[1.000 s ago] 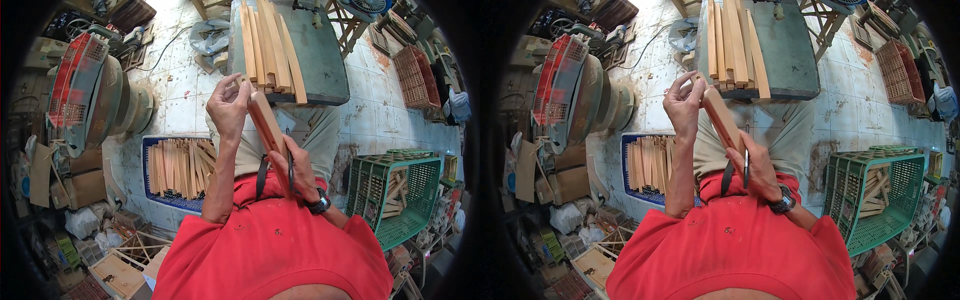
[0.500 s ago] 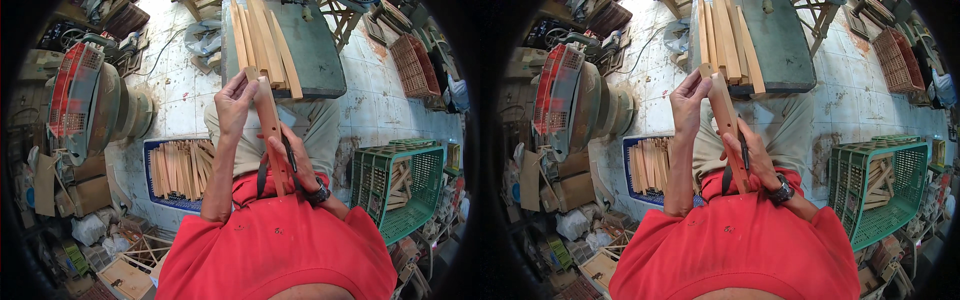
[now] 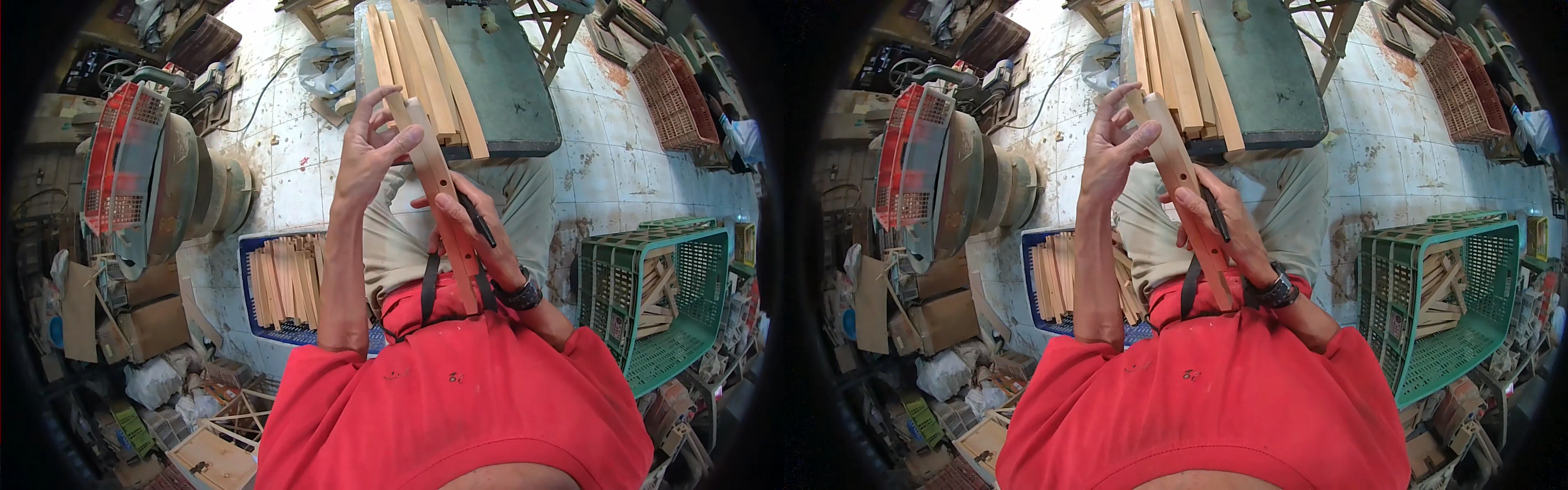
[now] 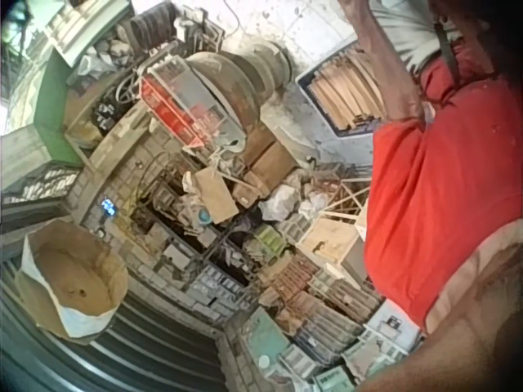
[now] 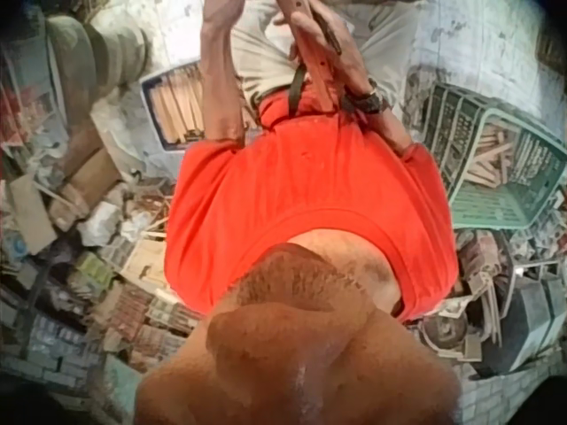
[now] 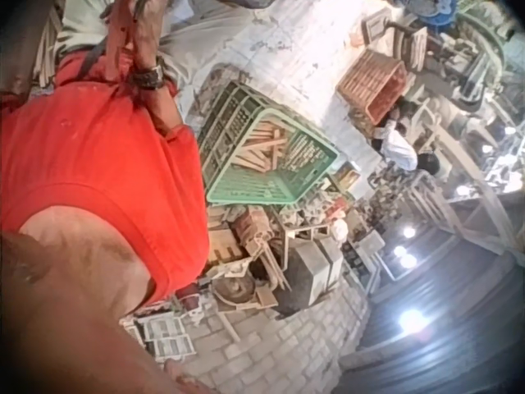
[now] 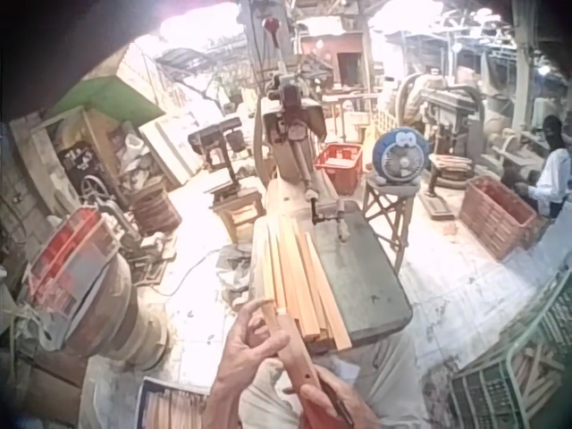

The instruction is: The person uses a chisel to manually shape and smooth the edges of small wooden pieces. They hold each piece in one hand and carefully scrape the surface with the chisel in the other, occasionally rotating the wood to access different sides. The person works on multiple pieces sequentially, placing finished items into a green basket.

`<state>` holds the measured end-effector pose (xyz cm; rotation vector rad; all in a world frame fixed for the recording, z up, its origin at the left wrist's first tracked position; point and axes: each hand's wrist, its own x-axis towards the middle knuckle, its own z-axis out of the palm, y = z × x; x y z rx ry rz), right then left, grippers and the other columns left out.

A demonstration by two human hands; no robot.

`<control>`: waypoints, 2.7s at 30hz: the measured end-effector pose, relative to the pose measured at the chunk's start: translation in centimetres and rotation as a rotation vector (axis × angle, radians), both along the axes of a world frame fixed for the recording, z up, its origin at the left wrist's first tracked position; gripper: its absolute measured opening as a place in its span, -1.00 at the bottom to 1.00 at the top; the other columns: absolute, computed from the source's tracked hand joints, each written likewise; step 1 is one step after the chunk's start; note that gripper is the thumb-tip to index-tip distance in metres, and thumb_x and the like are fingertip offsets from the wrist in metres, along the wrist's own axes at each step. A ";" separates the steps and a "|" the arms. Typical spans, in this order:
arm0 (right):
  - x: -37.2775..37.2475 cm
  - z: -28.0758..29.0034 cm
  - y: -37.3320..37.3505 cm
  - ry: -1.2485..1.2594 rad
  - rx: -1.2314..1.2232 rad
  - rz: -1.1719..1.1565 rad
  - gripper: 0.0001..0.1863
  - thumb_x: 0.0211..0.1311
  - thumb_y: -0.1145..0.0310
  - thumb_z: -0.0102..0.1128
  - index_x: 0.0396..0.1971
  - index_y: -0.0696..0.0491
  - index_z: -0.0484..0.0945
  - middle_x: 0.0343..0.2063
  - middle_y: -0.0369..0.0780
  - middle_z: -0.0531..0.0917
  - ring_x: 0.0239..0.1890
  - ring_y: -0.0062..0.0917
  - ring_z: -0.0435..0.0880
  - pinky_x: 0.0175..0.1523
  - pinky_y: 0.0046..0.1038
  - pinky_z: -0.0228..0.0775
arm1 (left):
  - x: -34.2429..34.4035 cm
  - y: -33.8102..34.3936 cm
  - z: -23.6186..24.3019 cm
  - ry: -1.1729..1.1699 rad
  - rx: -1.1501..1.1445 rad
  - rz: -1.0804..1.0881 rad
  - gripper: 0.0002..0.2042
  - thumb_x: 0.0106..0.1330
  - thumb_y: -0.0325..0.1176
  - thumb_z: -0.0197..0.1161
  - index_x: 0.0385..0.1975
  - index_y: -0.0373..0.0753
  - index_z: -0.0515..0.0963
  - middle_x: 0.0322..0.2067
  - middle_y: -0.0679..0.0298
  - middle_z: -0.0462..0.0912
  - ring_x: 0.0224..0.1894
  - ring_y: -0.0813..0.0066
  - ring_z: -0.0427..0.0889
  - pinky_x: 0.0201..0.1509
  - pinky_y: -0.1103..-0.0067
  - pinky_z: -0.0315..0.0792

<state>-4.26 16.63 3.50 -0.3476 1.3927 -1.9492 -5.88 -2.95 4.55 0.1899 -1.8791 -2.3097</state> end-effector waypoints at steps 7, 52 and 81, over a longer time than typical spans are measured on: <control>-0.7 -0.3 -0.4 -0.039 -0.032 -0.015 -0.48 0.39 0.02 0.06 0.06 0.19 0.36 -0.33 -0.15 0.67 -0.63 -0.56 0.63 -0.50 -0.53 0.52 | -0.8 0.4 0.1 -0.046 -0.061 -0.035 -0.40 0.14 -0.48 0.45 0.20 -0.21 0.36 -0.14 0.13 0.60 -0.24 0.50 0.69 -0.39 0.67 0.61; 3.2 2.2 0.7 -0.176 -0.185 0.047 -0.49 0.34 0.27 0.19 0.18 0.24 0.38 -0.18 -0.10 0.65 -0.31 -0.56 0.61 -0.20 -0.49 0.50 | 2.3 -0.4 -0.6 0.352 0.600 -0.141 -0.42 0.28 -0.39 0.31 0.30 -0.05 0.26 -0.12 0.03 0.54 -0.09 0.15 0.58 -0.10 0.22 0.67; 4.2 0.0 0.8 0.001 -0.045 -0.060 -0.48 0.32 0.34 0.25 0.20 0.23 0.37 -0.13 -0.12 0.66 -0.26 -0.58 0.64 -0.10 -0.49 0.51 | 3.7 0.2 0.4 0.110 0.410 -0.169 -0.01 0.02 -0.05 0.53 0.37 -0.34 0.08 0.12 -0.08 0.47 0.15 0.07 0.53 0.16 0.23 0.50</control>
